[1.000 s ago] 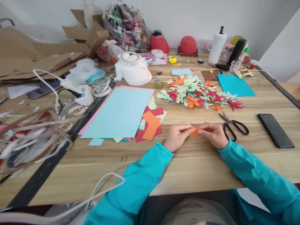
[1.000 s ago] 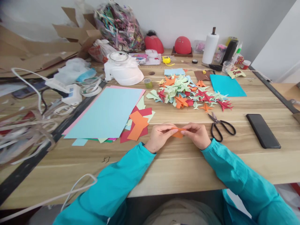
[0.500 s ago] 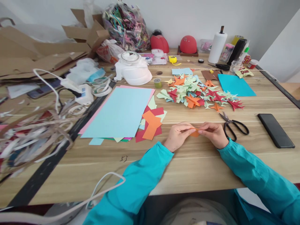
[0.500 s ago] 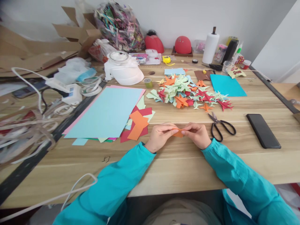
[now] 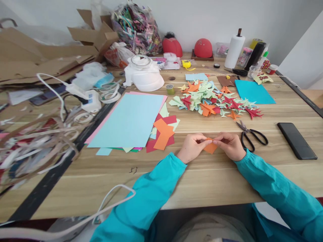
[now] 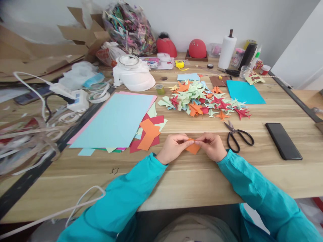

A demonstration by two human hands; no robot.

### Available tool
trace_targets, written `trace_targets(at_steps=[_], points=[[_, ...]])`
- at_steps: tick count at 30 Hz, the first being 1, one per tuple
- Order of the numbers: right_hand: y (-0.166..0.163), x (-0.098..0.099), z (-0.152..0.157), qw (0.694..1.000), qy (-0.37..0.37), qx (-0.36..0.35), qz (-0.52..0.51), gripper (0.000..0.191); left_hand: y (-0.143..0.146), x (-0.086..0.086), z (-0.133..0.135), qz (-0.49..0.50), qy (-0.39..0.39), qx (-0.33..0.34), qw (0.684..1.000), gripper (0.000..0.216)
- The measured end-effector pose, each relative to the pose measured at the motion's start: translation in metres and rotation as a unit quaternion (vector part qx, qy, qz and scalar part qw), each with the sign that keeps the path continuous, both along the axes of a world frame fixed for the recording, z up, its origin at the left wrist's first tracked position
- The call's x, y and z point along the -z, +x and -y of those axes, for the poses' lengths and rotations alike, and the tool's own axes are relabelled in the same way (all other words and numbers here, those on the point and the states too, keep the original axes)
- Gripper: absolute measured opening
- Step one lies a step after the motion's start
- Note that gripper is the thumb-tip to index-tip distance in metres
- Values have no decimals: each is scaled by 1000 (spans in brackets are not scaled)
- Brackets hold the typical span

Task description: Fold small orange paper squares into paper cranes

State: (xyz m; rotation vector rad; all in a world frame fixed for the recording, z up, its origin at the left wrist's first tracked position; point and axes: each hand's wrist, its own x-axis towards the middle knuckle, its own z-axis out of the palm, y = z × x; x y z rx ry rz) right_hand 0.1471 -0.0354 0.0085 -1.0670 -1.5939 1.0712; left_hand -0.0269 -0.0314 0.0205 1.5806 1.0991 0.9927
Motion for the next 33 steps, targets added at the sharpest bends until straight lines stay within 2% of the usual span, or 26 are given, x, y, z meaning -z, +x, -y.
trace_targets(at_steps=[4,9,14,17,25,28,33], points=[[-1,0,-1,999,-25,8,-23,19,1,0,-1,-42,-32,-37,998,36],[-1,1,-3,998,-54,11,-28,21,0,3,-3,-109,-1,-23,994,46],[2,2,-5,996,-78,26,-28,23,-2,5,-4,-93,48,39,994,34],[2,1,-6,995,-89,33,-35,24,-2,4,-3,-106,71,68,989,35],[0,-1,-5,989,-129,40,-59,24,-3,6,-2,-205,94,39,974,48],[2,3,-6,987,-135,40,-79,22,-4,5,-2,-192,97,23,976,47],[6,10,-11,977,-156,58,-132,22,-4,3,-3,-153,123,42,980,37]])
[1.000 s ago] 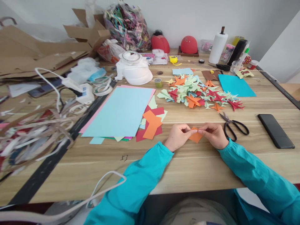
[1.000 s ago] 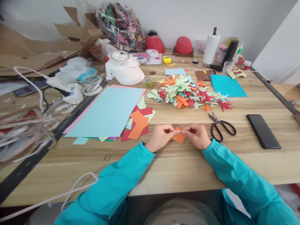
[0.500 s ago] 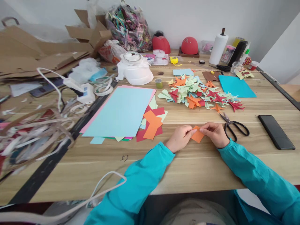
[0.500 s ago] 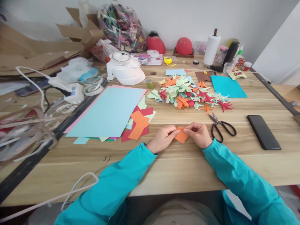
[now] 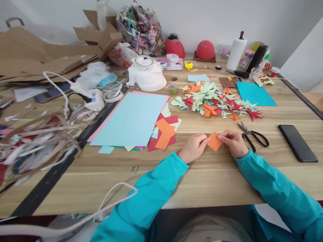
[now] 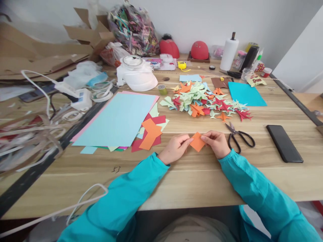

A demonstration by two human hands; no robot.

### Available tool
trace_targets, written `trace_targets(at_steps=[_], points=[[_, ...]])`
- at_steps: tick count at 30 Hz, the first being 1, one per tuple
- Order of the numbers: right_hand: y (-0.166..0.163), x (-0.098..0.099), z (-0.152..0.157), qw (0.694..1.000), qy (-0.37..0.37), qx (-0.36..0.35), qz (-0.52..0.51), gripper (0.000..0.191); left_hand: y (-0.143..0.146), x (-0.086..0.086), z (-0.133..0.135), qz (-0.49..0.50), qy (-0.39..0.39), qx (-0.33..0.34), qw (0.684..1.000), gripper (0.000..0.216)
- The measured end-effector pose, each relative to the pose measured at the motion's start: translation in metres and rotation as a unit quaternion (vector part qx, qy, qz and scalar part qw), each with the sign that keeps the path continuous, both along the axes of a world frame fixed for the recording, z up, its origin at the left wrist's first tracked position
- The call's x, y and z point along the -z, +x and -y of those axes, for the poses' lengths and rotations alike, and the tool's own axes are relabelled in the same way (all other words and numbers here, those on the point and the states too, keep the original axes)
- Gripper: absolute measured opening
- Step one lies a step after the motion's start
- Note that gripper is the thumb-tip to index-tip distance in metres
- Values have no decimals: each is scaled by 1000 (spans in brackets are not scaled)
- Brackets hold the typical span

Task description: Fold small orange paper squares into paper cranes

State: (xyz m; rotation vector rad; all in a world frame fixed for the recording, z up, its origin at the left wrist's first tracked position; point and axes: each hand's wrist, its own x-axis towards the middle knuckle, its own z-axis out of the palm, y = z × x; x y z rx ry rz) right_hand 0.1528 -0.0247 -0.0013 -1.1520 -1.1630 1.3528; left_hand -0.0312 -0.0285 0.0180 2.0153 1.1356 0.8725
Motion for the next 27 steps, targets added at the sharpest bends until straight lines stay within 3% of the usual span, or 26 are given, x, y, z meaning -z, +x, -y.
trace_targets(at_steps=[5,11,17,22,27], points=[[0,1,0,1000,-18,-3,-20,22,0,1,0,-20,3,-23,1000,42],[1,-1,1,1000,-2,-4,-9,20,-2,1,0,39,-7,-47,998,42],[0,-2,2,1000,0,-11,9,21,0,2,1,37,5,-75,996,42],[-4,-7,8,996,12,-55,67,22,2,1,4,85,-12,-12,996,22],[-9,-13,11,994,7,-74,79,24,3,0,6,81,-18,-4,997,28]])
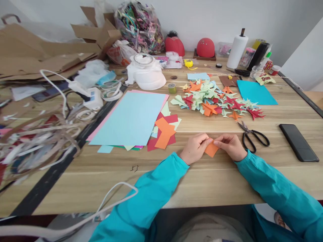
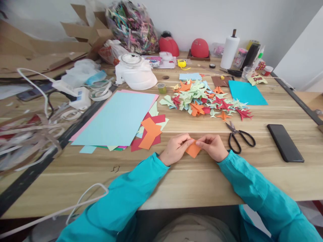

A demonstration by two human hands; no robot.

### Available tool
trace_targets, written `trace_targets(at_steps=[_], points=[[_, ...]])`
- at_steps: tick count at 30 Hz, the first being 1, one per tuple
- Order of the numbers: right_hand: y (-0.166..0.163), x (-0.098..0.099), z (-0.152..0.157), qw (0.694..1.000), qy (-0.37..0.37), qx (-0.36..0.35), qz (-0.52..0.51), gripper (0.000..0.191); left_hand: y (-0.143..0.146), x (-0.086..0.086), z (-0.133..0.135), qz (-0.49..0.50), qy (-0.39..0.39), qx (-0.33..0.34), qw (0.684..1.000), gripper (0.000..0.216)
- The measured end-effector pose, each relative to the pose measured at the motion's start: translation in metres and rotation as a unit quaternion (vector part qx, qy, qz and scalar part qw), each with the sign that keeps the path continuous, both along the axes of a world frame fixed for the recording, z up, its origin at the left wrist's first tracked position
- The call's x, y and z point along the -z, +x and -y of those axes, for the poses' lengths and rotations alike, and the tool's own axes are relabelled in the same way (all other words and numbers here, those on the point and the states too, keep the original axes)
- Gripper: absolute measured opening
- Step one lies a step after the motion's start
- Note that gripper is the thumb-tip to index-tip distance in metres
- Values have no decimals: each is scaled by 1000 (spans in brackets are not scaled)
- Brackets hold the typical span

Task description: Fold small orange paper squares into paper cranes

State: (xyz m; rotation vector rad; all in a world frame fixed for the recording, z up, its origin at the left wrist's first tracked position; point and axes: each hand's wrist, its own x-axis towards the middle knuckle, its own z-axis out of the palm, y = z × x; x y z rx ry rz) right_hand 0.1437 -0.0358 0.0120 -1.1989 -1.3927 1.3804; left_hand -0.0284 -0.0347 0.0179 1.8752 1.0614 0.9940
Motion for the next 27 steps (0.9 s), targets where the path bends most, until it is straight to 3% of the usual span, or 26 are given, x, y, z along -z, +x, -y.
trace_targets(at_steps=[11,16,20,24,27], points=[[1,1,0,1000,17,3,13,27,-1,-4,0,32,-45,-3,998,22],[0,-2,3,998,18,-48,23,32,0,-6,2,14,-49,31,998,21],[0,0,5,988,75,-108,85,35,2,-6,5,-3,-73,61,996,22],[0,2,4,986,106,-95,87,37,2,-6,5,7,-117,70,991,26],[1,2,3,987,96,-92,91,39,2,-8,4,-1,-103,76,992,26]])
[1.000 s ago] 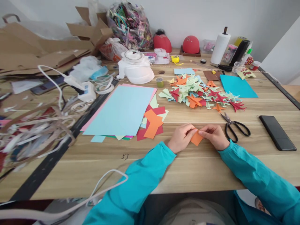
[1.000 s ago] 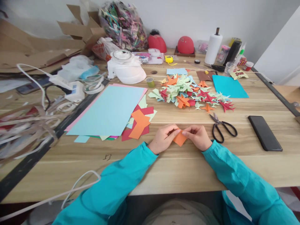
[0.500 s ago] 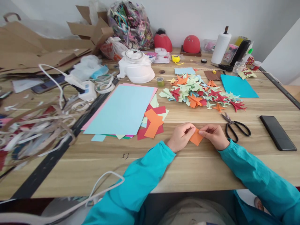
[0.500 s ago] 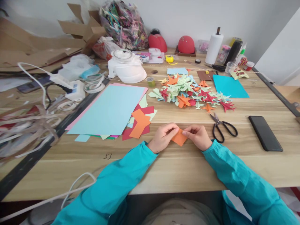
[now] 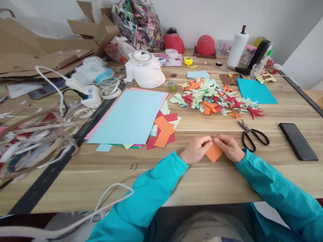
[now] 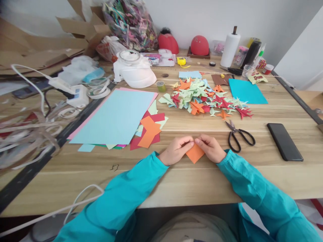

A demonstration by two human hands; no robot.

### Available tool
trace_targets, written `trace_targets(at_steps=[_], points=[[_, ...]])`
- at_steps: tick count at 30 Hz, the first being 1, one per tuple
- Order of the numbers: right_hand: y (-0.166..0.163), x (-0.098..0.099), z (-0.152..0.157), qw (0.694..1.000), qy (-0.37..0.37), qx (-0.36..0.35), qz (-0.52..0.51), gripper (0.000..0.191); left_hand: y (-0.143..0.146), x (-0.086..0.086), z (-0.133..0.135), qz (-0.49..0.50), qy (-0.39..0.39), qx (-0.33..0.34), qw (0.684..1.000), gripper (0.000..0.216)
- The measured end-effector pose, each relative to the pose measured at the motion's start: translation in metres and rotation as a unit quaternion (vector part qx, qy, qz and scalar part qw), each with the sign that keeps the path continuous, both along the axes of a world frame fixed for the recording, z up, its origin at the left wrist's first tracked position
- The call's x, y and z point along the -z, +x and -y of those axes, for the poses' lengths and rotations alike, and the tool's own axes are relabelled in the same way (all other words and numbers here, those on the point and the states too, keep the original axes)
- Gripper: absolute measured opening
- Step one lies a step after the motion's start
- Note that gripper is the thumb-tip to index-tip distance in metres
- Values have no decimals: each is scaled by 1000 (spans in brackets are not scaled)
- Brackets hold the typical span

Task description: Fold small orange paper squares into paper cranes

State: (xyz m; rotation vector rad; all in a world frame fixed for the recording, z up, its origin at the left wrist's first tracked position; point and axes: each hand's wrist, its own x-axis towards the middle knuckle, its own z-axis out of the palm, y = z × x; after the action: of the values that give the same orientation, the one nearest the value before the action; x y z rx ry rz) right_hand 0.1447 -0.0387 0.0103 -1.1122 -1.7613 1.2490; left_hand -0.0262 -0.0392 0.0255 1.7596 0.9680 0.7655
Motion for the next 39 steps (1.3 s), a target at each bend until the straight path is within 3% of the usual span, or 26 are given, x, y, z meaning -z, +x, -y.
trace_targets(at_steps=[5,9,19,25,33,39], points=[[-1,-3,2,999,10,-35,27,40,1,1,0,2,12,20,1000,28],[-2,-4,3,999,25,-19,18,40,2,-1,0,8,-9,21,1000,26],[5,-5,-5,995,36,93,-6,42,-5,-5,-3,19,-10,-12,1000,19],[13,-1,-17,982,56,174,-48,44,-9,0,-8,80,-47,-82,992,17],[1,-4,-2,992,49,120,-5,41,4,9,-3,47,-40,-80,995,18],[1,-2,0,1000,-2,20,1,33,-2,9,-8,95,-44,-93,990,22]])
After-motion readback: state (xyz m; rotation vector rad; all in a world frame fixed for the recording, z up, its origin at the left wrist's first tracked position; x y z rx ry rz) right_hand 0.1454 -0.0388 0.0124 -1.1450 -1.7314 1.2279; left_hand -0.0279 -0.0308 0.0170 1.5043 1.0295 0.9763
